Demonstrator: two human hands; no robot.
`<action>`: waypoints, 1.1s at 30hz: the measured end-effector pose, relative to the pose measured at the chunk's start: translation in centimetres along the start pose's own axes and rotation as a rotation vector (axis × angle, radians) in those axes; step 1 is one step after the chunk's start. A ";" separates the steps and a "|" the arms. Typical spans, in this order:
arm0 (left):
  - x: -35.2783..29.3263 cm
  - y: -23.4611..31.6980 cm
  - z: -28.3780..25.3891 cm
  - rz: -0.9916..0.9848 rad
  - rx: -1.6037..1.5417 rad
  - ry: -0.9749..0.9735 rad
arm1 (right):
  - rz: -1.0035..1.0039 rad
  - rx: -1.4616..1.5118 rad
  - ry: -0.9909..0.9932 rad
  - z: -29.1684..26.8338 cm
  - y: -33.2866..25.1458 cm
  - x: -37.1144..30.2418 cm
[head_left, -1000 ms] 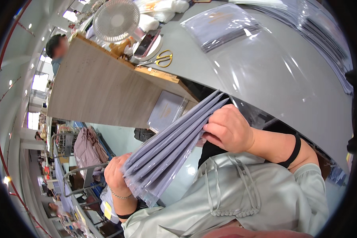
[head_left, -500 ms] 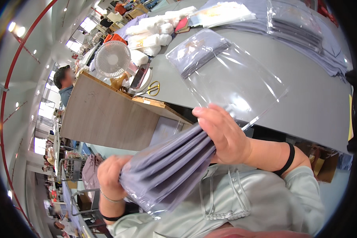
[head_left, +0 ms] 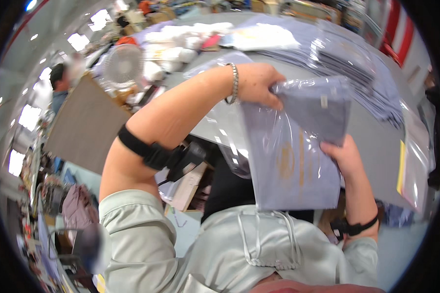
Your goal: The person places folded gray garments into clear plastic bags, seals them, and stacks them on a table. The process is repeated continuously with multiple items.
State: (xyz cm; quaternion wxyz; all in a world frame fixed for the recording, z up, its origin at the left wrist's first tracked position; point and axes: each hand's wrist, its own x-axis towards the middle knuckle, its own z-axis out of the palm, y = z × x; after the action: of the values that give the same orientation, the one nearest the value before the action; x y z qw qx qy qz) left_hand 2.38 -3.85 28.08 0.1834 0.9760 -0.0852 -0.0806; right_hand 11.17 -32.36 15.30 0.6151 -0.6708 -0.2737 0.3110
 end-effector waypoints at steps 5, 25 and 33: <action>6.6 -3.4 9.7 -0.187 0.215 0.259 | 0.344 0.231 0.424 -9.2 9.1 -1.3; 8.0 -2.6 14.8 -0.315 -0.042 0.753 | 0.287 0.356 0.246 -3.9 8.7 -5.5; 2.1 0.5 19.5 -0.223 0.220 0.643 | 0.508 0.676 0.273 -1.4 11.5 -1.6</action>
State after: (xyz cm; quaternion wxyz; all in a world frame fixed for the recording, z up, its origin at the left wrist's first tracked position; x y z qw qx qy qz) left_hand 0.68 -11.46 10.12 0.0847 0.9686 0.0759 0.2209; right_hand 11.00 -35.57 4.03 0.7346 -0.5128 0.1005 0.4328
